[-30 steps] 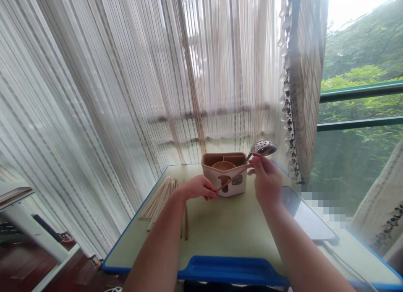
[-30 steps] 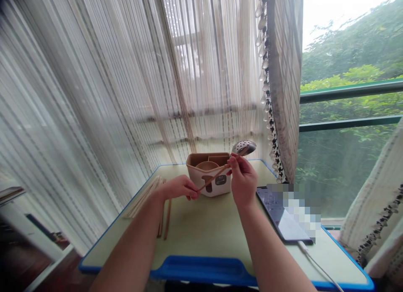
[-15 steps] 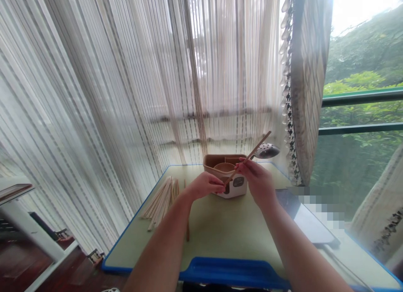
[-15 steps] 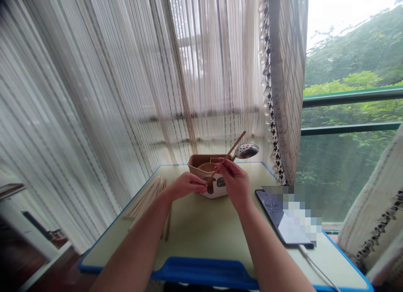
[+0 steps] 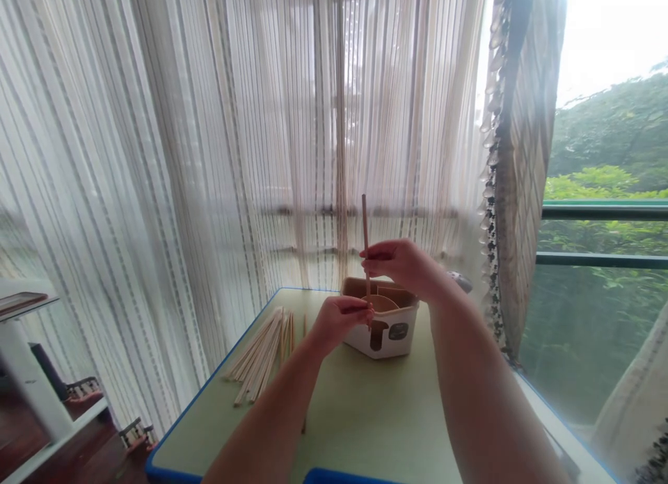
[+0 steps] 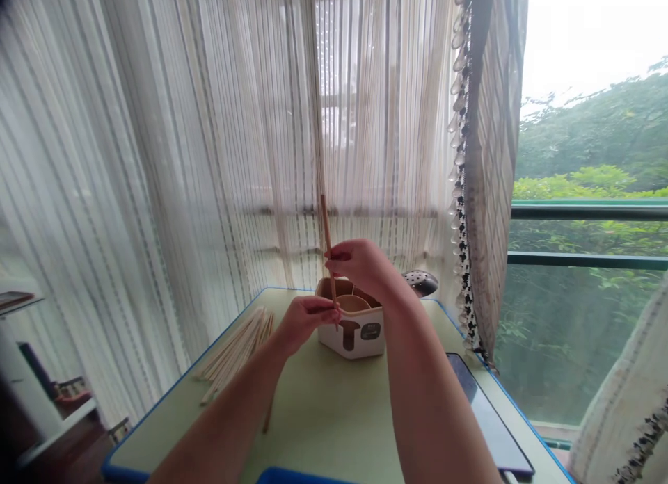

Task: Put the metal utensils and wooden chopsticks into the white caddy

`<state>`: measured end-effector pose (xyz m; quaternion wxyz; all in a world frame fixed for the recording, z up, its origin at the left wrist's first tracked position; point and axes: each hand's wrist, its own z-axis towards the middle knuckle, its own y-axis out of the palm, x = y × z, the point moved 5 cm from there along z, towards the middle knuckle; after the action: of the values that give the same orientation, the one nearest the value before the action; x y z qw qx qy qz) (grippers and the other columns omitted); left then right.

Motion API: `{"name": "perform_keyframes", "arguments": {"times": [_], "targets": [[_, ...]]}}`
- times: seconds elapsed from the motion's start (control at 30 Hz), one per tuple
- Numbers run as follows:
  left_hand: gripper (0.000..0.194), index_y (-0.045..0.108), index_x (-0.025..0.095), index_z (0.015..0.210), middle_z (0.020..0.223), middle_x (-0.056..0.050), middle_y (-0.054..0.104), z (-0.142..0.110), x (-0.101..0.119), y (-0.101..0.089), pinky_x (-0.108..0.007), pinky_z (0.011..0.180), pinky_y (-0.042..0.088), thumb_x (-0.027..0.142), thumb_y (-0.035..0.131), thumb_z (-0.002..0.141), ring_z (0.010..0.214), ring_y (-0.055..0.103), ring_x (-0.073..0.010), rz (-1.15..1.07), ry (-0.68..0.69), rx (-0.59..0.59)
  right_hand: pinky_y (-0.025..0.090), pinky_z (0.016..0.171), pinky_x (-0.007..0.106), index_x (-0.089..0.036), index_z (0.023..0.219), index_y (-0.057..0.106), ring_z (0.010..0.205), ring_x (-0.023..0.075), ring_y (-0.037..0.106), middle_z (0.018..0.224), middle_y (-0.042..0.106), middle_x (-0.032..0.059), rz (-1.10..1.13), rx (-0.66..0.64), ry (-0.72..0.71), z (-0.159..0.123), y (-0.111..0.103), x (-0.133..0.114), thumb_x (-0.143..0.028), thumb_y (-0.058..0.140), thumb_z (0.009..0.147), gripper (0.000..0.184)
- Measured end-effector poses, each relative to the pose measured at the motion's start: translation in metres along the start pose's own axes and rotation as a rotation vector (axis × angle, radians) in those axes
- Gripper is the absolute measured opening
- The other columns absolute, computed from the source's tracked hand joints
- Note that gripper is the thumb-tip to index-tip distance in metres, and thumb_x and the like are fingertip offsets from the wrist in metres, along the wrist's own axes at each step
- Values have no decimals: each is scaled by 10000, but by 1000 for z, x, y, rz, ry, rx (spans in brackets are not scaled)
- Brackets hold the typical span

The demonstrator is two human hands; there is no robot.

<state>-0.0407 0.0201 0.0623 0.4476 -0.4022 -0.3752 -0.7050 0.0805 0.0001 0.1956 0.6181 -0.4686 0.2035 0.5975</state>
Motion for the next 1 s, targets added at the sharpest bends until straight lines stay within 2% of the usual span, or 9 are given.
{"name": "perform_keyframes", "arguments": {"times": [0.27,0.43,0.57,0.67,0.8,0.9,1.0], "targets": [[332,700,99,830,733,-84,706,3,-8,-2,-319,690,541,300,776,578,671,659,-173,76,41,93,564,710,296,-142,864,697,685,159,674,710,699,35,1,88,35,1,-11,12,-149,684,678,186],[261,706,125,843,736,-70,705,0,-6,-2,-266,638,521,309,713,658,662,652,-161,374,115,194,561,739,316,-148,853,697,701,162,670,722,696,37,35,61,47,4,-10,22,-141,679,680,175],[222,711,161,859,751,-50,706,7,13,8,-250,623,508,310,672,699,665,647,-152,598,205,246,559,760,329,-143,857,692,720,158,664,740,695,41,147,120,-1,5,-23,25,-169,689,675,184],[188,714,178,845,772,-37,706,28,39,22,-247,636,496,303,649,720,686,644,-148,761,298,199,556,759,344,-143,876,688,717,157,657,757,693,43,157,254,-120,2,-45,21,-235,706,669,227],[189,712,176,857,761,-29,703,65,65,45,-245,658,473,296,641,730,684,632,-146,913,379,-17,552,739,320,-151,917,674,728,152,652,775,690,34,91,472,-233,-5,-73,16,-291,671,706,253],[157,716,178,825,738,-23,695,81,69,54,-242,664,443,279,635,737,669,611,-142,1049,463,-87,539,739,304,-160,923,672,755,155,654,803,694,37,-46,538,-229,-6,-80,17,-279,631,737,224],[147,711,178,816,739,-23,692,86,57,53,-239,662,424,272,617,753,669,600,-141,1088,495,-67,522,739,291,-172,912,676,768,157,654,797,699,35,-195,516,-202,-2,-75,20,-255,606,755,191]]}}
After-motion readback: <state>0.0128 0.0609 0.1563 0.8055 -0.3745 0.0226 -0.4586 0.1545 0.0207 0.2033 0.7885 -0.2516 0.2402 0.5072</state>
